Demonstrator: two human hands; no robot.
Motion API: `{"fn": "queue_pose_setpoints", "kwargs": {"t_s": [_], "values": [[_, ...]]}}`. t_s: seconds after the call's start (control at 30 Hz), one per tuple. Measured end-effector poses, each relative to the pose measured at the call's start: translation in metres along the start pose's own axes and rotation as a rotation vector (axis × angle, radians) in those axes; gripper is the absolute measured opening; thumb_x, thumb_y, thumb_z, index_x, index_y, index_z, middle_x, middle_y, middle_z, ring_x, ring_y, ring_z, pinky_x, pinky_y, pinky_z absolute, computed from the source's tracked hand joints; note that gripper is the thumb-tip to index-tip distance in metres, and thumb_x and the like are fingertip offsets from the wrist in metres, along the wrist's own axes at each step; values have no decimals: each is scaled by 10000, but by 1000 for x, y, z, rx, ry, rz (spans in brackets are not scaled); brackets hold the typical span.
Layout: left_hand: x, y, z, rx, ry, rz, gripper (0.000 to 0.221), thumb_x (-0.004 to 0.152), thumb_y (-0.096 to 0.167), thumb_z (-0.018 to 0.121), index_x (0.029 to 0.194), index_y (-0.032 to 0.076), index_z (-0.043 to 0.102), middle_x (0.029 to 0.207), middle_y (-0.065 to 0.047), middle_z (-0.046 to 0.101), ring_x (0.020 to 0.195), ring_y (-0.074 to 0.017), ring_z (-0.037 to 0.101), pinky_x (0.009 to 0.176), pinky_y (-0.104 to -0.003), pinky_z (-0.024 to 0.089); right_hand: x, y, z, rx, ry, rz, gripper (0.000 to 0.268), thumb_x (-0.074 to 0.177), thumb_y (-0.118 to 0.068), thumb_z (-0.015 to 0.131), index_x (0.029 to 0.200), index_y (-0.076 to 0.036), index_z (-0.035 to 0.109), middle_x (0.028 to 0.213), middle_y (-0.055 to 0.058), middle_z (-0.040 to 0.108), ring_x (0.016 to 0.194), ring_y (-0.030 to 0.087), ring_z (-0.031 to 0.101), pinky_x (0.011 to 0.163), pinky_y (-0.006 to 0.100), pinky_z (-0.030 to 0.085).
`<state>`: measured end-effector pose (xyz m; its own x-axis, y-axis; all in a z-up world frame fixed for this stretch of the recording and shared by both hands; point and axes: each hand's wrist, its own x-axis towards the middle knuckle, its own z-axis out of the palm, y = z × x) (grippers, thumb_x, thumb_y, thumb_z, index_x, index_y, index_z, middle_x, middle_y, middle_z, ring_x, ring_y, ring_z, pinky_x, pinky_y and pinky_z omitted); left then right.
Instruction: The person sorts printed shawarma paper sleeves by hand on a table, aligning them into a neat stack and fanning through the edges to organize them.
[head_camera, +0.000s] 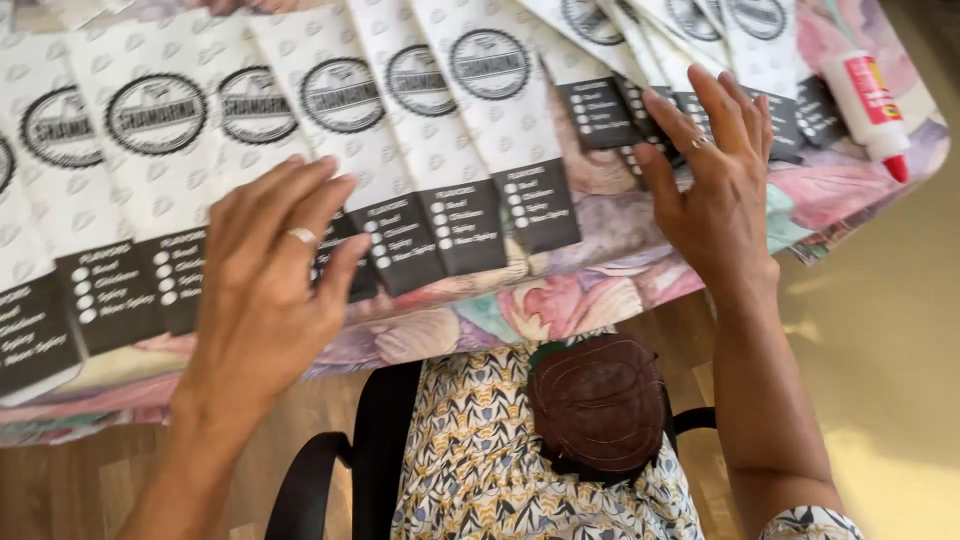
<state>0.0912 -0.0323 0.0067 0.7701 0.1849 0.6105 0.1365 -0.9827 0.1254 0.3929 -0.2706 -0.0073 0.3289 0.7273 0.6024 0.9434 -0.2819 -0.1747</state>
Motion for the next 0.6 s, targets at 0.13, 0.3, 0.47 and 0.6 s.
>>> {"fn": "queue_pose_setpoints", "kwargs": {"t_s": [0.13,0.3,0.47,0.6], "values": [[75,45,37,-112,-132,80,404,987,80,687,1354,-69,610,1311,-210,674,1140,-325,582,956,-457,488,3,36,-16,-139,-113,197,578,1103,-413,645,1587,-132,502,1632,268,344,1497,509,275,1192,680,161],[162,91,105,-508,-382,-266,426,1016,35,559,1424,-58,482,1170,-224,654,1250,-370,569,1035,-557,472,11,74,-40,-35,-55,351,600,1164,-431,327,1547,4,482,1539,350,389,1410,505,362,1086,687,289],[212,103,204,-342,-348,-299,636,931,-102,563,1499,-197,295,769,-71,546,859,-259,553,880,-436,455,16,115,-49,24,-118,380,464,1158,-236,408,1514,45,502,1479,338,457,1346,494,381,1030,635,324],[233,118,229,-157,-355,-425,755,870,-24,637,1527,-152,288,754,-28,572,816,-291,519,870,-479,482,25,145,-42,36,-312,439,544,1131,-316,342,1552,21,420,1525,365,395,1465,435,309,1152,579,198]]}}
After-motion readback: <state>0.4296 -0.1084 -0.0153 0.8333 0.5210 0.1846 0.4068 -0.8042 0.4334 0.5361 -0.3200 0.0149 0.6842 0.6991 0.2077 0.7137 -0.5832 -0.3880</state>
